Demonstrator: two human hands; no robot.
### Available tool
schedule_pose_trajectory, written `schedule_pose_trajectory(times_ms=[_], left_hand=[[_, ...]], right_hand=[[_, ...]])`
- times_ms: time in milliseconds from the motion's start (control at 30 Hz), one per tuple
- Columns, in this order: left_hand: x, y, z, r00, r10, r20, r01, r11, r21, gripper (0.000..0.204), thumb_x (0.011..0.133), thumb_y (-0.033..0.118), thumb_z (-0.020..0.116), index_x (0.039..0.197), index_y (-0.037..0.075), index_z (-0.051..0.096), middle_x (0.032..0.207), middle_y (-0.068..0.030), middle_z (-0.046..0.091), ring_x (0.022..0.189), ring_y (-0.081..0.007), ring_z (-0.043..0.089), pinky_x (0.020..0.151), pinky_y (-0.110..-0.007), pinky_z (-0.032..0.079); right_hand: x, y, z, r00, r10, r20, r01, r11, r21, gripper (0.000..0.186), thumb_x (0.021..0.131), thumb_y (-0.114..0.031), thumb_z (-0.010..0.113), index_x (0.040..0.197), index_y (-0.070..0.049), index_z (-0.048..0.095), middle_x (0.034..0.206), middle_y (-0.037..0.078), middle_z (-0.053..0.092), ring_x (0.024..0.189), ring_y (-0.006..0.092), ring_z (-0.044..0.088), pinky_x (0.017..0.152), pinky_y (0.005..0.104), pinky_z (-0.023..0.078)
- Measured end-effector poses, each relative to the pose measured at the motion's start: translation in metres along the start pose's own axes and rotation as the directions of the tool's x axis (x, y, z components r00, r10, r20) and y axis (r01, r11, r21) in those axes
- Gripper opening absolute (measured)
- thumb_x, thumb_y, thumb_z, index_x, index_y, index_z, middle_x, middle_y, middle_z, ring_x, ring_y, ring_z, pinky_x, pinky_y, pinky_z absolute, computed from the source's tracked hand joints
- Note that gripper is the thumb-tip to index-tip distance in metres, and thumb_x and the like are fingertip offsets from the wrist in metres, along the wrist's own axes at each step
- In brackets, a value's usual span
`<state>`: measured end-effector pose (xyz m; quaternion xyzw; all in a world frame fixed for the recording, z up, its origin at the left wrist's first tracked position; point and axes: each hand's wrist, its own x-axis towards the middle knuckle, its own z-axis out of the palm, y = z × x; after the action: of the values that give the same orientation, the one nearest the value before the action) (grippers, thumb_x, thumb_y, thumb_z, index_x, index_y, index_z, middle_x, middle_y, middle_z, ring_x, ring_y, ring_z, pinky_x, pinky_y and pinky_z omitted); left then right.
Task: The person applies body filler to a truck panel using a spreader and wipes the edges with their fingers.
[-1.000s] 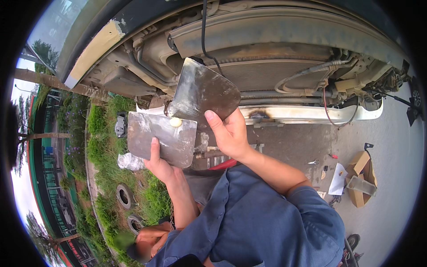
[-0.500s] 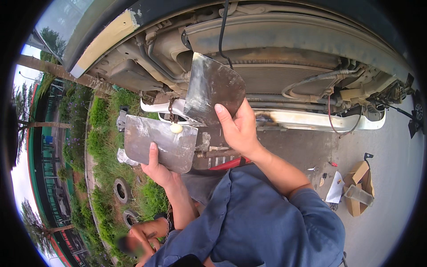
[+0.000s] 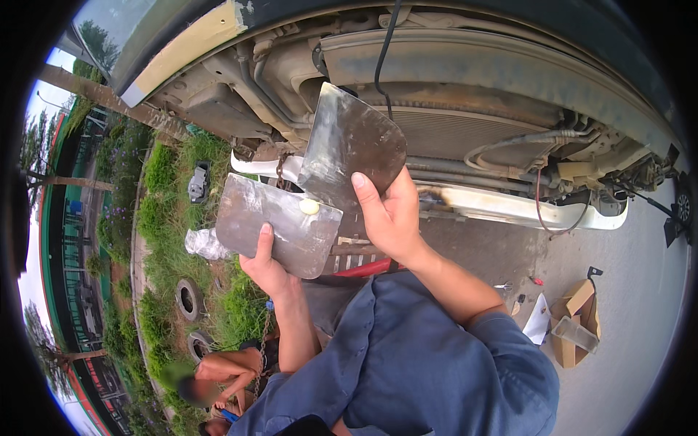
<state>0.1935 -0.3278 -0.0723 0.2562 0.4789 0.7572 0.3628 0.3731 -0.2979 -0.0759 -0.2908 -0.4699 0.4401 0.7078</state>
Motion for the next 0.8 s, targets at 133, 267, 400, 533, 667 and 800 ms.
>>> schedule_pose_trajectory(times_ms=[133, 267, 400, 533, 667, 800], left_hand=[[-0.002, 0.001, 0.001, 1.000, 0.006, -0.017, -0.006, 1.000, -0.006, 0.039, 0.083, -0.006, 0.064, 0.120, -0.006, 0.054, 0.113, -0.0160, 0.063, 0.097, -0.0233, 0.065, 0.087, -0.037, 0.054], [-0.002, 0.005, -0.004, 0.998, -0.018, -0.055, 0.018, 1.000, 0.003, 0.034, 0.085, 0.000, 0.064, 0.118, -0.006, 0.056, 0.109, -0.0136, 0.064, 0.094, -0.0214, 0.064, 0.086, -0.035, 0.052], [-0.006, 0.009, -0.002, 0.996, -0.055, -0.071, 0.046, 0.992, -0.116, 0.035, 0.085, 0.001, 0.063, 0.119, -0.005, 0.056, 0.110, -0.0129, 0.063, 0.096, -0.0216, 0.064, 0.087, -0.035, 0.052], [-0.009, 0.007, -0.004, 0.998, -0.036, -0.059, 0.028, 0.990, -0.139, 0.039, 0.086, -0.001, 0.061, 0.123, -0.005, 0.052, 0.113, -0.0157, 0.063, 0.098, -0.0250, 0.065, 0.088, -0.039, 0.054], [-0.009, 0.009, -0.005, 0.993, -0.114, -0.040, 0.103, 0.970, -0.222, 0.041, 0.086, 0.000, 0.061, 0.126, -0.003, 0.050, 0.117, -0.0154, 0.061, 0.102, -0.0248, 0.064, 0.089, -0.040, 0.054], [-0.013, 0.005, 0.000, 0.991, -0.127, -0.046, 0.109, 0.951, -0.289, 0.043, 0.086, 0.001, 0.062, 0.127, -0.002, 0.050, 0.120, -0.0146, 0.060, 0.104, -0.0242, 0.063, 0.091, -0.040, 0.053]], right_hand=[[-0.015, 0.002, 0.015, 0.999, -0.010, 0.031, 0.012, 0.997, -0.078, 0.034, 0.096, -0.004, 0.055, 0.128, 0.002, 0.046, 0.123, 0.008, 0.056, 0.112, 0.0131, 0.051, 0.099, 0.0292, 0.039], [0.001, -0.007, 0.002, 0.984, -0.134, -0.114, 0.136, 0.991, 0.008, 0.036, 0.096, -0.004, 0.056, 0.129, 0.001, 0.043, 0.121, 0.008, 0.057, 0.110, 0.0137, 0.052, 0.098, 0.0294, 0.039], [0.007, -0.004, 0.003, 0.989, -0.098, -0.112, 0.094, 0.995, -0.039, 0.036, 0.096, -0.004, 0.055, 0.130, 0.000, 0.043, 0.123, 0.008, 0.056, 0.111, 0.0135, 0.052, 0.099, 0.0290, 0.038], [0.008, -0.004, 0.005, 0.990, -0.097, -0.103, 0.095, 0.995, -0.025, 0.038, 0.096, -0.004, 0.055, 0.131, 0.000, 0.042, 0.125, 0.008, 0.055, 0.113, 0.0136, 0.051, 0.100, 0.0289, 0.038], [0.013, -0.003, 0.006, 0.990, -0.057, -0.126, 0.064, 0.996, 0.058, 0.035, 0.097, -0.006, 0.055, 0.129, 0.000, 0.044, 0.123, 0.008, 0.056, 0.112, 0.0136, 0.052, 0.099, 0.0292, 0.039], [0.013, 0.004, 0.005, 0.976, 0.095, -0.198, -0.046, 0.970, 0.240, 0.036, 0.098, -0.007, 0.054, 0.132, -0.004, 0.044, 0.127, 0.009, 0.056, 0.116, 0.0169, 0.053, 0.101, 0.0335, 0.041]])
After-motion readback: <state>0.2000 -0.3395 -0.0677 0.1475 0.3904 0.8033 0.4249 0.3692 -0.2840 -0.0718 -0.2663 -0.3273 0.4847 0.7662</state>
